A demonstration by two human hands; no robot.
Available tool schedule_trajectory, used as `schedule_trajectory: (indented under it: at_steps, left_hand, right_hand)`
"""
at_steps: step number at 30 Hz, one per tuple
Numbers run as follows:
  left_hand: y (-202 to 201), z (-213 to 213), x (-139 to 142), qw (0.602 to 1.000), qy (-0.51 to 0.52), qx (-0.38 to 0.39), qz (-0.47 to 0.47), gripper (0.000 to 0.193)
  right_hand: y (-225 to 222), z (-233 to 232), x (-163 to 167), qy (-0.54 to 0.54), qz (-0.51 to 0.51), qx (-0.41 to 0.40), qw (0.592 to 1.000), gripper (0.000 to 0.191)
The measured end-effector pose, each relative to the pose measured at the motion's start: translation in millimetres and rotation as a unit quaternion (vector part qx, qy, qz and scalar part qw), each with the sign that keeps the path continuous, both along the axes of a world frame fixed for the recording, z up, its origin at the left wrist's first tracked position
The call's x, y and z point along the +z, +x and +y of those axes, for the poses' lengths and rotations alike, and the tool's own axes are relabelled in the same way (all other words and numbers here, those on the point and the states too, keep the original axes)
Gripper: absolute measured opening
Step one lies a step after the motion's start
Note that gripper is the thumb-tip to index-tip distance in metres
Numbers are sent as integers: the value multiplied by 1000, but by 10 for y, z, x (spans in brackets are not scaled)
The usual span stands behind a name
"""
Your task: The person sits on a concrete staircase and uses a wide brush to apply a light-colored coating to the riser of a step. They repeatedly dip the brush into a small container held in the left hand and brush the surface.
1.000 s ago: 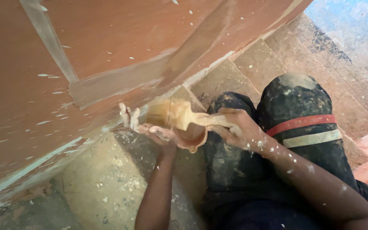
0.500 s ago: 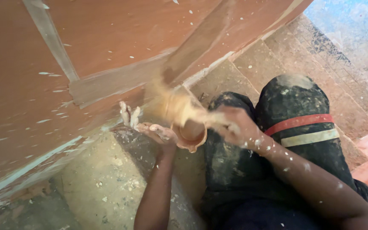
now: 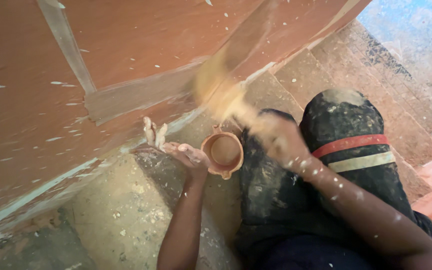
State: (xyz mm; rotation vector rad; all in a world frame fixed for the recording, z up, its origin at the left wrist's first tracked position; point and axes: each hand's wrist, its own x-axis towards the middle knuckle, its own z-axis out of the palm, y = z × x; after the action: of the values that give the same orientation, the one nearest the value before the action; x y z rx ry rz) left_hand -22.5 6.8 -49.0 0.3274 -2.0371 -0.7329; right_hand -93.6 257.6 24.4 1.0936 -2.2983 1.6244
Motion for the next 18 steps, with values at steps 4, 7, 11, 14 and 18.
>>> schedule_trajectory:
  at_steps: [4,7,11,14,18]
  left_hand:
    - [-12,4,18,1000,2,0,2,63]
    - [-10,-4,32,1000,2,-2,-1,63]
    - [-6,-9,34,1000,2,-2,-1,62]
    - [-11,-5,20,1000,1,0,-3,62]
    - [-12,-10,2,1000,-1,2,-4,62]
  right_hand:
    - [83,47,-65,55,-62,49,995,22]
    - [-205,295,-36,202,-173,-246,932,17]
    - [-342,376,91,24,-46,-412,910,25]
    - [-265,190,162,186,-5,-355,916,27]
    - [-31,46,156,56,-139,84,985,29]
